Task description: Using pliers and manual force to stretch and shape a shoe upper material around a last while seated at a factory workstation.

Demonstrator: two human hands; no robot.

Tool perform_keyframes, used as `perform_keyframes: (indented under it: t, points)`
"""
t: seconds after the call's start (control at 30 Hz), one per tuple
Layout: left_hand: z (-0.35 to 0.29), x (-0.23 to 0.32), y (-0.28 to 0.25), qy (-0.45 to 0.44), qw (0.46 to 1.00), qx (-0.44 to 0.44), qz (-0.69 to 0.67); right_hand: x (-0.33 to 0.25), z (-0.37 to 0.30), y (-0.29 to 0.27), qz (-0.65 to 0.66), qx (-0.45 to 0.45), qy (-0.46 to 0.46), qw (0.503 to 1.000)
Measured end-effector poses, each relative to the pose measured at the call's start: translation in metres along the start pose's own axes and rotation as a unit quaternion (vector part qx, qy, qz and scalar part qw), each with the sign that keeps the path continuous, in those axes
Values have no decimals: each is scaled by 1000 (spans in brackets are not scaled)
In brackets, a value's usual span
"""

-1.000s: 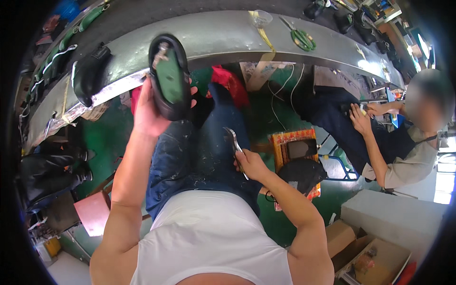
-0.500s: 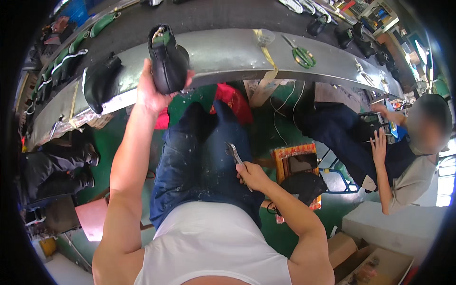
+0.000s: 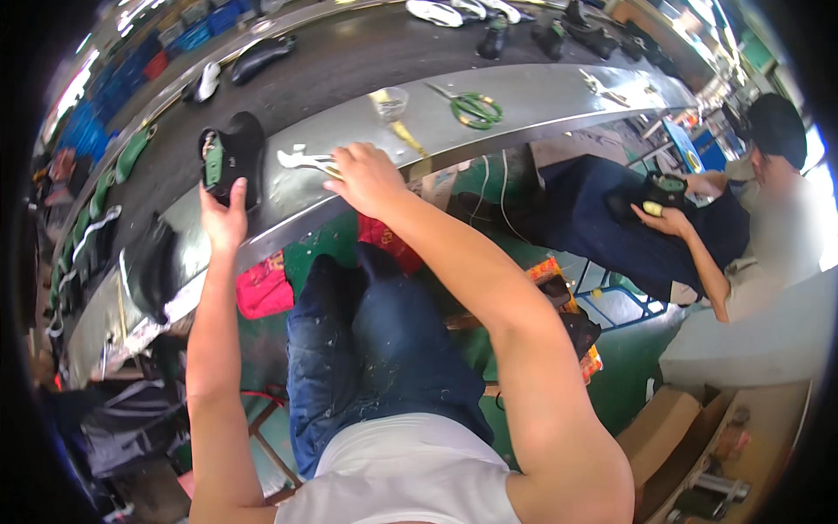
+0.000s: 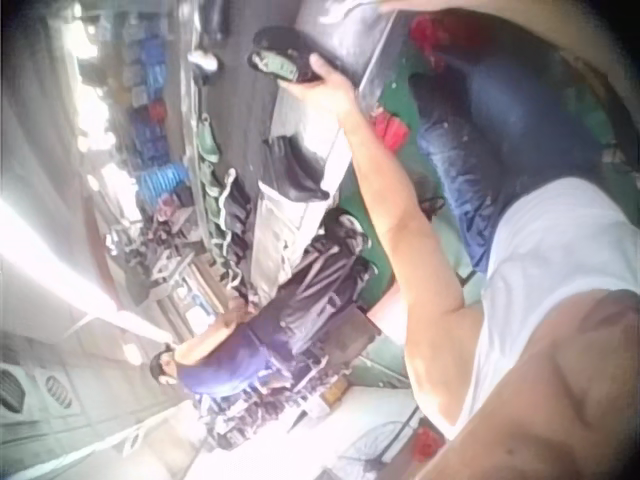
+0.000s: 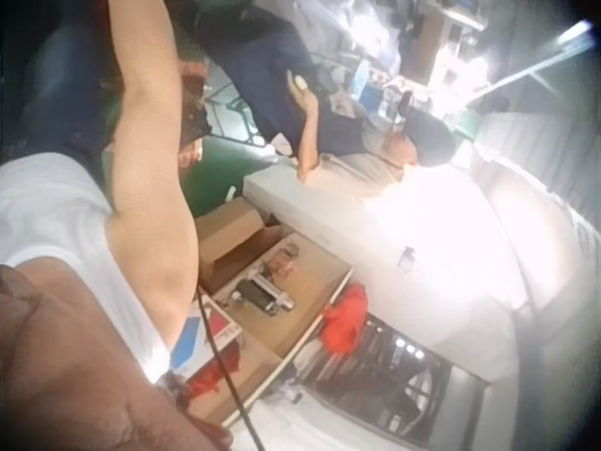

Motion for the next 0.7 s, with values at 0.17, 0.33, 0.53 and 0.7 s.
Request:
perform_keyframes:
  t: [0.17, 0.33, 0.53, 0.7]
  points:
    - [79, -36, 31, -105, 980, 68, 153, 17, 17, 26, 1, 22, 10, 1000]
    - [153, -93, 52, -121, 966, -52, 221, 18, 18, 14, 23, 30, 6, 999]
    - [130, -75, 60, -137, 957, -3, 257, 17, 19, 17, 31, 11, 17, 999]
    - [14, 20, -54, 119, 974, -4, 192, 23, 18, 19, 15, 18, 23, 999]
Point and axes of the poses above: each hand's wrist, its own z-axis towards the middle knuckle, its own y-axis out of the palm, x = y × z, the point moved 1 cm from there along z, towards the middle knuckle, and after that the axes turned 3 degrees about -y, right-handed, at the moved point
